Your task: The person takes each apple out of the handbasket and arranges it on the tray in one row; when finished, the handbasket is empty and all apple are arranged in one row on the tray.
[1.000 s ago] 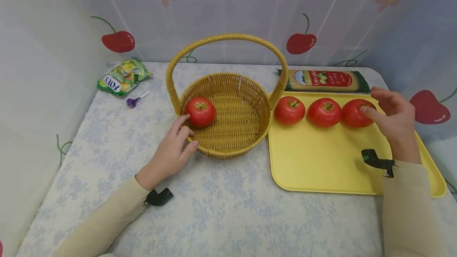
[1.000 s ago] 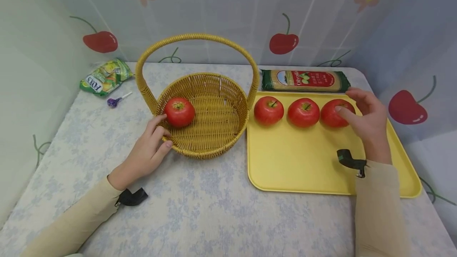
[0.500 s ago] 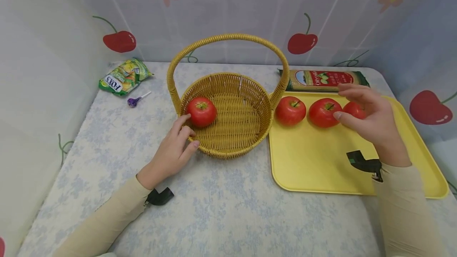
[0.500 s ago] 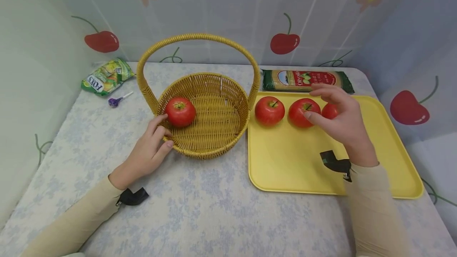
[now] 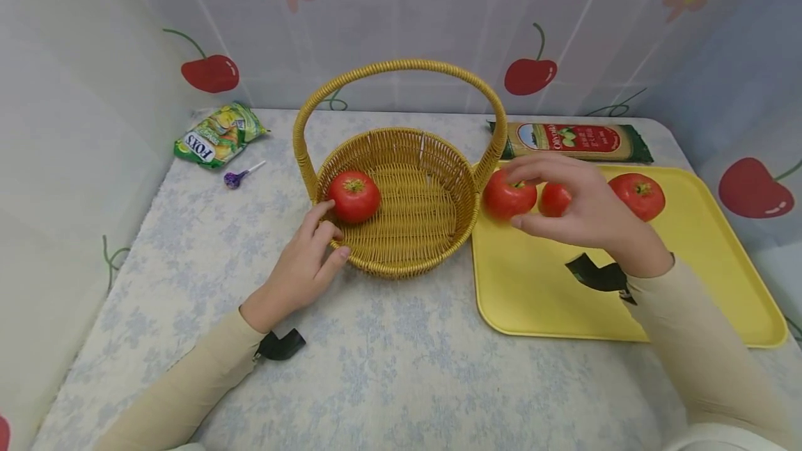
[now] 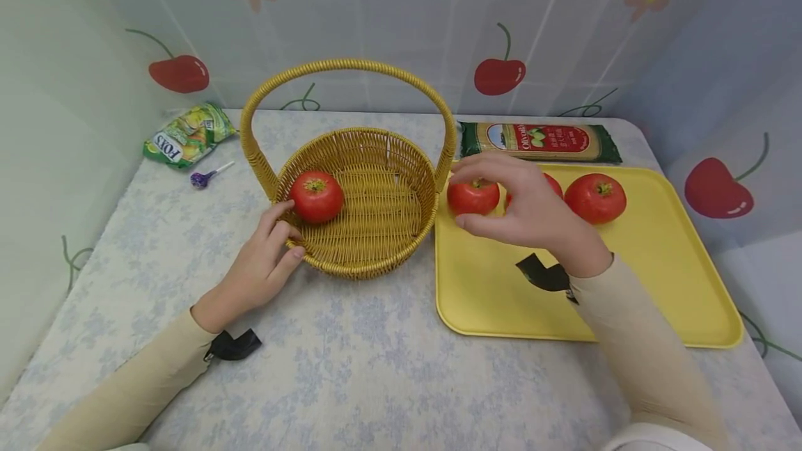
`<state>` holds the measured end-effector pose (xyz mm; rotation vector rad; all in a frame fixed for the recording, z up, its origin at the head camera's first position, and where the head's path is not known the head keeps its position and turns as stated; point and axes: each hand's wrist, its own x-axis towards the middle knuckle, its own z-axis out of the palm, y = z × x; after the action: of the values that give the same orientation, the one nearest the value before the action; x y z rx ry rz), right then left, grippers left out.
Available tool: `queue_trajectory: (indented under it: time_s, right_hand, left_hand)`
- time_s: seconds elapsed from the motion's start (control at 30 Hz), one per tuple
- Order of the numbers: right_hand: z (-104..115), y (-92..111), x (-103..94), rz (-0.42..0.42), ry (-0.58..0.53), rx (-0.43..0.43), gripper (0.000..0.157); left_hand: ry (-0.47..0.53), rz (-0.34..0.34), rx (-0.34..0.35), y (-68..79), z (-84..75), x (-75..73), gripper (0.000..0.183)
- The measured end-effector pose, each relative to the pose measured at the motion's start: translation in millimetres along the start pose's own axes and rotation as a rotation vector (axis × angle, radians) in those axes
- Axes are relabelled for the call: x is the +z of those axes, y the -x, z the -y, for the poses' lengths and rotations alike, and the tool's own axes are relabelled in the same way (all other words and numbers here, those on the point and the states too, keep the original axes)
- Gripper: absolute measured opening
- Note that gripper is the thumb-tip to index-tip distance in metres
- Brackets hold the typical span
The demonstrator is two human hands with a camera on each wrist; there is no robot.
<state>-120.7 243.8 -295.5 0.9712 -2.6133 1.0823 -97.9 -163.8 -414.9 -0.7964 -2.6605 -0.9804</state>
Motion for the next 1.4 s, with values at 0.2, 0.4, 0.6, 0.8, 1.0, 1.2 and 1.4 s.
queue_trajectory:
  time_s: [0.2,0.4,0.6,0.8,1.0,1.2,1.4]
  right_hand:
    - [10,-36,25.9,0.113,-0.021,-0.17,0.042]
    - [11,-71,49.5,0.224,-0.028,-0.257,0.036]
    - [19,-100,65.9,0.326,-0.092,-0.155,0.038]
    - [27,-129,86.2,0.399,-0.147,-0.019,0.044]
    - [15,-153,109.9,0.45,-0.241,0.153,0.044]
    - [0,-169,129.4,0.491,-0.335,0.212,0.04]
    - [-4,-177,139.1,0.551,-0.334,0.202,0.034]
  left_hand:
    - [-0.001,-0.003,0.001,0.8,1.1,0.7,0.06]
    - [-0.007,0.003,-0.002,0.9,2.3,2.2,0.059]
    - [-0.007,0.011,-0.01,2.1,1.9,1.6,0.059]
    - [-0.003,0.018,-0.012,1.8,1.3,0.2,0.054]
    - [0.003,0.028,-0.018,1.4,1.0,-0.3,0.054]
    - [0.006,0.022,-0.015,1.3,1.0,-0.9,0.058]
    - [0.003,0.033,-0.018,0.6,1.2,-1.2,0.056]
